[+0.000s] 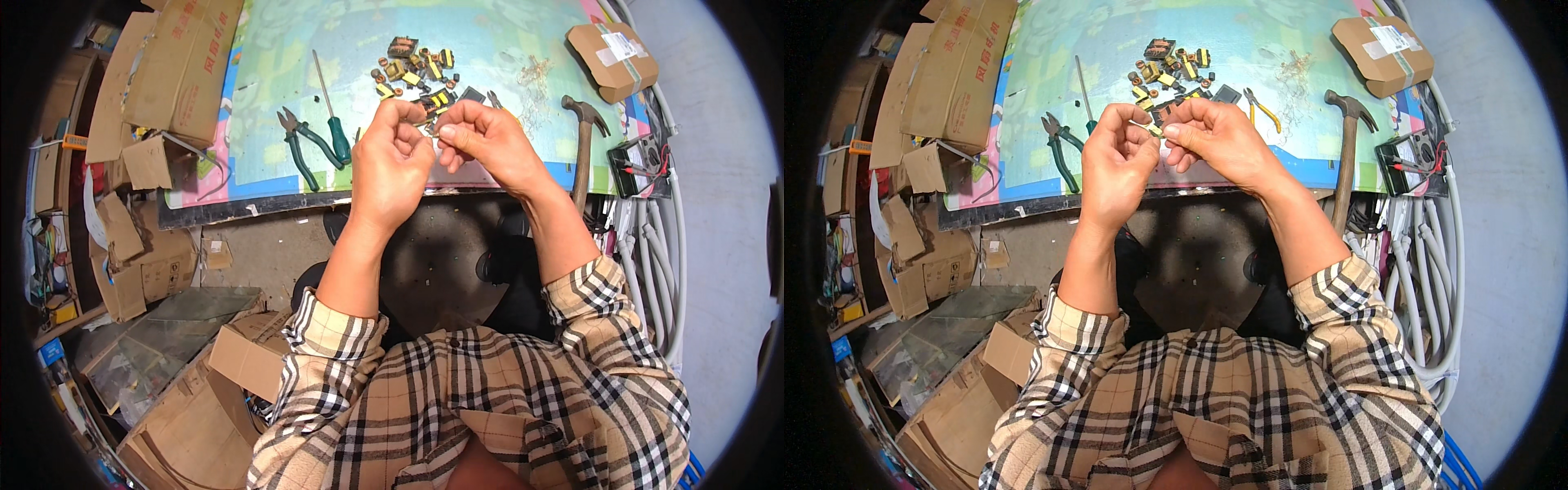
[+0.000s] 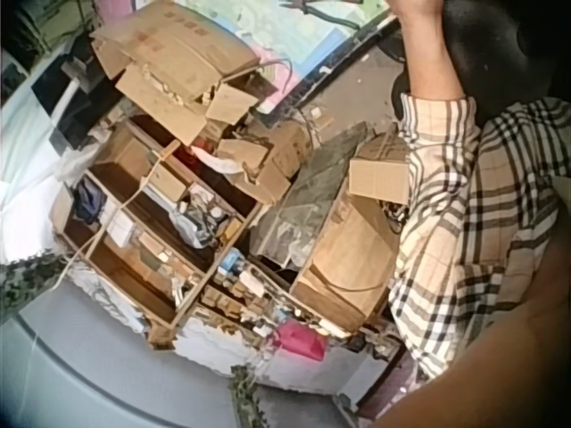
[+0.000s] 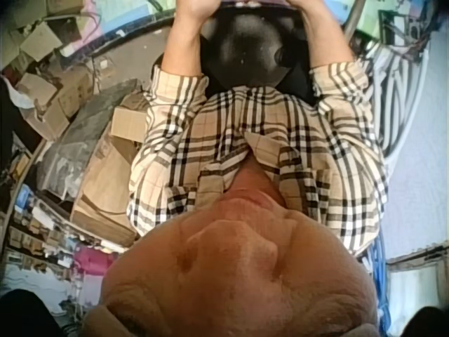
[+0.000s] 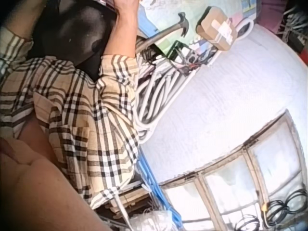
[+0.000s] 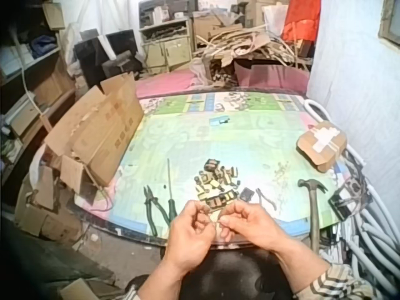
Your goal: The person disassembles small electronic components on a cluttered workbench, using hands to pull apart casings and remove internal wires. They handle multiple similar components one at a time, placing parts on the table as they work.
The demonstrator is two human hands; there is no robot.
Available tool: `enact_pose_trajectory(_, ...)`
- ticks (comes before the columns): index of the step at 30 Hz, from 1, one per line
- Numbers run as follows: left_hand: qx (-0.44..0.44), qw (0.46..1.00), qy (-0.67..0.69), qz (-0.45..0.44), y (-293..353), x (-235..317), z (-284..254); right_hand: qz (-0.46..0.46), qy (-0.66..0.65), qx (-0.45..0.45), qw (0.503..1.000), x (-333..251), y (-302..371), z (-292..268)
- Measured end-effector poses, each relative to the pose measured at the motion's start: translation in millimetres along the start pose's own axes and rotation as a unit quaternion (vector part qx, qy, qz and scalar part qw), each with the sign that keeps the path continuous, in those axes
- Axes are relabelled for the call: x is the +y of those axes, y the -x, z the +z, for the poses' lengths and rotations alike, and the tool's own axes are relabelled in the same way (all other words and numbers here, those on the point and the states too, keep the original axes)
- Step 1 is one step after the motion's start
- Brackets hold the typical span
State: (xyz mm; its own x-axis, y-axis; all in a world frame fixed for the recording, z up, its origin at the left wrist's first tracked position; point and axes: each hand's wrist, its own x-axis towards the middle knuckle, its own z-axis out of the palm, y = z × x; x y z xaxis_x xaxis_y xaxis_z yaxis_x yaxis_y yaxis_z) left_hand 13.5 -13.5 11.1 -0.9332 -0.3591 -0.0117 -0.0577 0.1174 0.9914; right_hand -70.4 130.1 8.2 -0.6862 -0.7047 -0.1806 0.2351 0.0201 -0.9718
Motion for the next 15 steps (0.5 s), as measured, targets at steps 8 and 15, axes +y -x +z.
enact_pose_trajectory(8,-0.021,0.998,-0.054,0.030,-0.8,-1.8,-1.1,-0.007,-0.005,0.007,1.000,3.7,-0.7,-2.3)
enact_pose_trajectory(15,-0.081,0.997,-0.017,0.009,-4.1,-4.7,-5.1,-0.007,0.006,-0.003,1.000,4.4,0.4,-1.3)
